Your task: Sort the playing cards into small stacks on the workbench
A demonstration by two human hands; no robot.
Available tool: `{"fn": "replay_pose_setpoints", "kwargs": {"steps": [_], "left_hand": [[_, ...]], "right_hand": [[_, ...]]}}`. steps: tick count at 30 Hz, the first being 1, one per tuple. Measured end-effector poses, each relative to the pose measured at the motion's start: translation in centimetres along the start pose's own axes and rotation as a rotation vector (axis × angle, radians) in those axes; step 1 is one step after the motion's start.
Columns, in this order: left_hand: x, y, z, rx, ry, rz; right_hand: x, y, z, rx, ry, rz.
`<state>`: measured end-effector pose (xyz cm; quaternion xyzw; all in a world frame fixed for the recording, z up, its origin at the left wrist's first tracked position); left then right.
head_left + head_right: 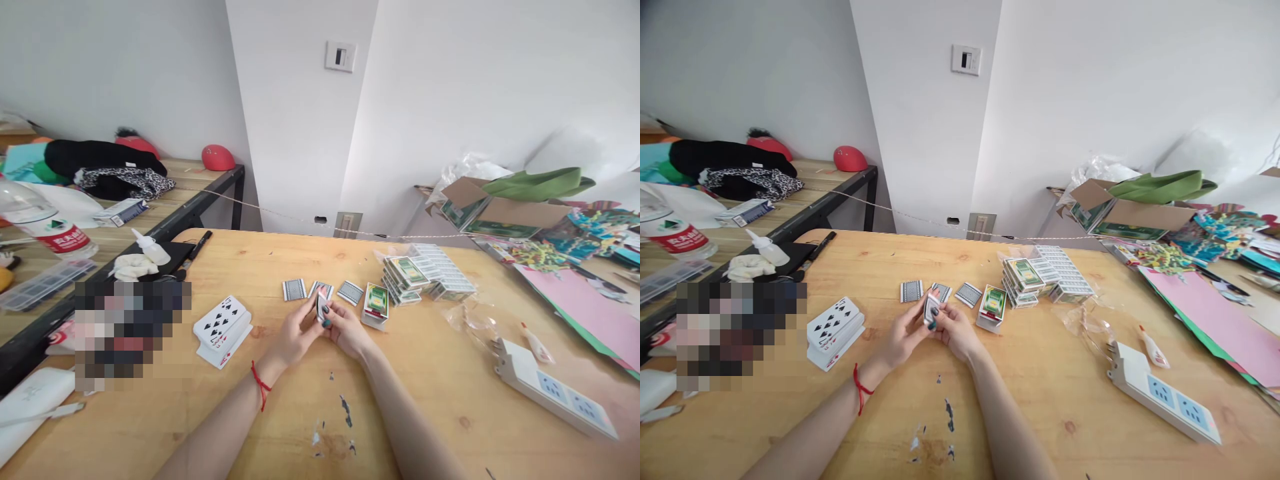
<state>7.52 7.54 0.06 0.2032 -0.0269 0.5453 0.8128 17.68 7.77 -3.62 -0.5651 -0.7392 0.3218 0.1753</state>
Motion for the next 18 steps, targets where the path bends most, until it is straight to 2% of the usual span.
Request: {"fn": "replay_pose_setpoints", "kwargs": {"steps": [5, 9, 14, 18], "left_hand": [[0.5, 1.6, -1.6, 0.013, 0.119, 0.171], [0.5, 2.7, -2.1, 0.157, 0.167, 0.272], [0.4, 2.2, -0.8, 0.477, 0.033, 0.198], [0.4, 1.7, -0.8, 0.546, 0.011, 0.145]], "right_hand": [[0.0, 0.8, -0.9, 0.030, 0.101, 0.074], [0.1, 0.6, -0.9, -0.025, 0.158, 0.115], [0.1, 0.9, -0.8, -0.103, 0.191, 0.174], [0.0, 0.8, -0.9, -0.144, 0.197, 0.179]]}}
Point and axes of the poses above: each hand's wrist, its own x-axis towards the middle knuckle, its own y-axis out of the back of the hand, z = x × y, the point moved 6 cm from there along x, towards the middle knuckle, and after that the axes turned 7 degrees about x, right-handed, at the moved point
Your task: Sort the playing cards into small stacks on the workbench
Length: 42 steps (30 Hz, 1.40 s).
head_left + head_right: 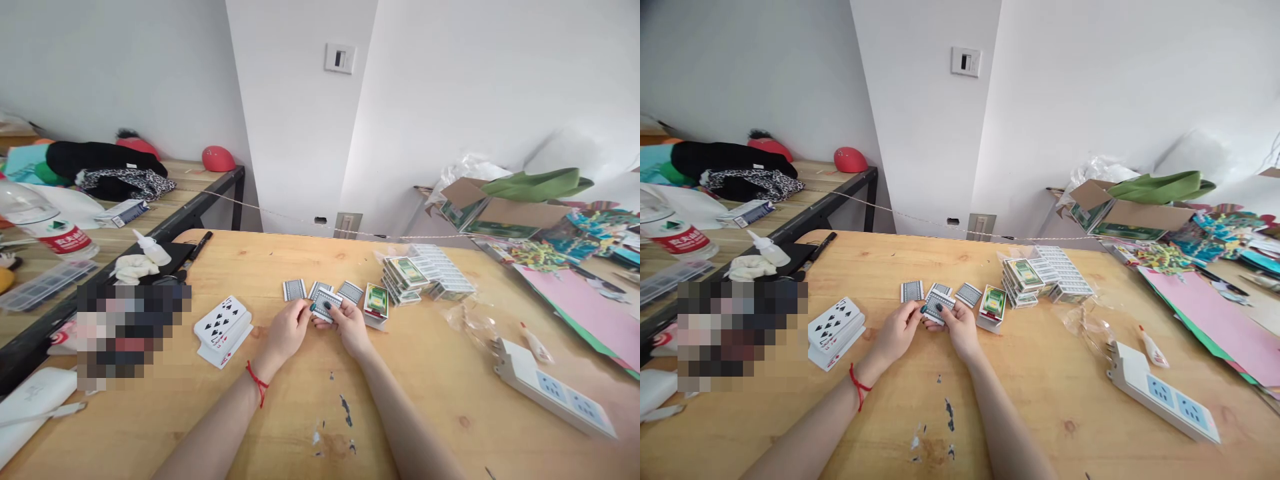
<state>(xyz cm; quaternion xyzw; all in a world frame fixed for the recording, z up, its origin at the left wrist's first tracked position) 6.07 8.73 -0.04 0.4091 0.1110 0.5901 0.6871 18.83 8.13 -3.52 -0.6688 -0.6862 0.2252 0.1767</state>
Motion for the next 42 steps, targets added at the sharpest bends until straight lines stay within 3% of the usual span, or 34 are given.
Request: {"fn": "replay_pose_setpoints", "kwargs": {"steps": [5, 9, 13, 16, 26, 29, 33, 35, 42], "left_hand": [[0.3, -0.3, -0.6, -0.142, 0.040, -0.003], [0.6, -0.4, -1.3, -0.481, 0.163, -0.040], [0.7, -0.9, -0.9, -0.883, 0.216, -0.197], [0.7, -1.1, -0.4, -0.978, 0.203, -0.281], [0.4, -0.8, 0.4, -0.939, 0.120, -0.369], [0.5, -0.4, 0.1, -0.792, 0.067, -0.275], [0.7, 1.0, 0.1, -0.372, -0.073, -0.023], [0.5, 1.4, 0.6, -0.200, -0.165, 0.039], [-0.3, 0.6, 1.3, -0.098, -0.260, -0.016]], "right_hand": [[-0.1, 0.1, -0.4, 0.008, 0.022, 0.037], [0.1, 0.7, -0.6, 0.014, 0.063, 0.078], [0.1, 0.6, -0.5, 0.097, 0.014, 0.028], [-0.1, 0.0, -0.1, 0.146, -0.084, -0.053], [-0.6, -1.1, 0.4, 0.135, -0.202, -0.187], [-0.6, -1.3, 0.3, 0.146, -0.184, -0.182], [-0.6, -1.3, 0.2, 0.173, -0.169, -0.145], [-0.6, -1.4, 0.3, 0.166, -0.185, -0.158], [-0.7, -1.6, 0.4, 0.081, -0.205, -0.211]]}}
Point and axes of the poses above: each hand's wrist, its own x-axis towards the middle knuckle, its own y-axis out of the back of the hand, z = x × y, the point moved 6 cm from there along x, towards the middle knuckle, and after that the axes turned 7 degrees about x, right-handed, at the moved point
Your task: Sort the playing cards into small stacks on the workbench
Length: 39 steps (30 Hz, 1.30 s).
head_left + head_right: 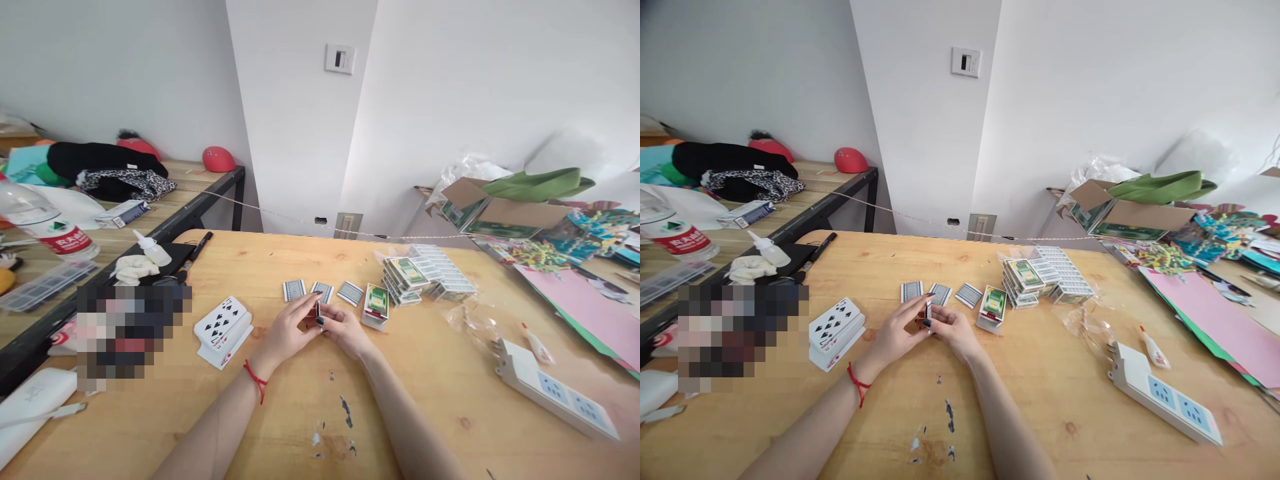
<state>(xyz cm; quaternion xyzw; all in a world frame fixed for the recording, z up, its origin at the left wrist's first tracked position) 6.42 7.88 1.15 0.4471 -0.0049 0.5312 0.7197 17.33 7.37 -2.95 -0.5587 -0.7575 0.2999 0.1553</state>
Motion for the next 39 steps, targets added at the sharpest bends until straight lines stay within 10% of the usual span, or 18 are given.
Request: {"fn": "replay_pose_setpoints", "kwargs": {"steps": [13, 21, 30, 39], "left_hand": [[-0.4, -0.7, 1.1, 0.000, -0.063, -0.051], [0.0, -0.6, -0.8, 0.042, 0.127, 0.053], [-0.1, -1.2, -3.3, -0.424, 0.454, 0.094], [-0.1, -0.2, -2.8, -0.397, 0.482, 0.049]], "right_hand": [[-1.3, -1.1, -0.4, 0.042, -0.122, -0.182], [-0.2, 0.3, -0.1, 0.075, 0.017, 0.009], [0.5, 1.5, -0.1, -0.059, 0.120, 0.087], [0.5, 1.5, 0.3, -0.139, 0.055, 0.158]]}}
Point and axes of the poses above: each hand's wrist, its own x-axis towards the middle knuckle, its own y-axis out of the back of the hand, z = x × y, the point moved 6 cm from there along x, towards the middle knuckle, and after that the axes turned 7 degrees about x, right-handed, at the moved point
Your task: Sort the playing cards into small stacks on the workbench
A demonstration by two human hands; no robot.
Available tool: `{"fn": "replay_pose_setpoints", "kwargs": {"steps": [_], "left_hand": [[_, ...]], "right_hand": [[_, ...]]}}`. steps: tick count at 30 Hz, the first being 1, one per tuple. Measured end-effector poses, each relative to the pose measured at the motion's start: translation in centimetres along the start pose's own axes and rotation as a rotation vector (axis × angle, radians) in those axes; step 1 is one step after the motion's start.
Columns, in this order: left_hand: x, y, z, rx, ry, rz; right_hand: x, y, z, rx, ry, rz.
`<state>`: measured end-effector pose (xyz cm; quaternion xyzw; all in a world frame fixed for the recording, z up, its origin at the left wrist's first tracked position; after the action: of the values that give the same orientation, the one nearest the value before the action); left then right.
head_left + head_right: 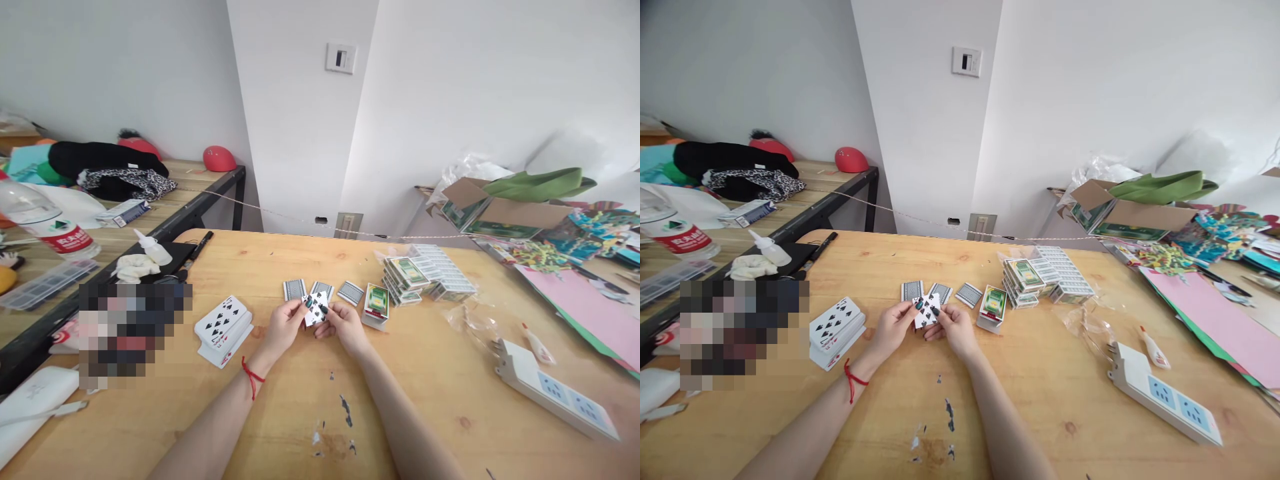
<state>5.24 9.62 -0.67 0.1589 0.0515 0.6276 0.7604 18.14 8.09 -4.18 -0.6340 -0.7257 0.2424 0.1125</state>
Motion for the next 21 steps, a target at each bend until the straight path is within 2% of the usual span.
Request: {"fn": "replay_pose_setpoints", "kwargs": {"steps": [6, 8, 10, 14, 17, 21], "left_hand": [[-0.5, -1.4, 1.5, -0.368, -0.014, -0.261], [-0.6, -1.7, 1.5, -0.409, 0.002, -0.298], [-0.5, -1.7, 1.2, -0.391, 0.002, -0.273], [-0.2, -0.9, 0.8, -0.131, -0.086, -0.134], [-0.5, -0.9, 1.6, 0.137, -0.285, -0.076], [-1.4, -1.8, 3.0, 0.435, -0.564, -0.064]], "right_hand": [[-0.2, -0.4, 0.2, 0.186, -0.078, -0.142], [-0.3, -0.5, 0.2, 0.214, -0.084, -0.158], [-0.2, -0.6, 0.2, 0.225, -0.072, -0.153], [-0.4, -0.9, 0.1, 0.227, -0.085, -0.168], [-0.7, -1.4, 0.1, 0.267, -0.119, -0.212], [-1.2, -2.4, 0.3, 0.375, -0.149, -0.281]]}}
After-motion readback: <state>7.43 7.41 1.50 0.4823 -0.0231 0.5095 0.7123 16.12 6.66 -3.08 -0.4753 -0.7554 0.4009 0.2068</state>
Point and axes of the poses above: each hand's wrist, its own x-axis towards the middle knuckle, its own y-axis out of the back of the hand, z = x × y, the point moved 6 cm from there along x, towards the middle knuckle, and after that the axes turned 7 degrees about x, right-handed, at the moved point
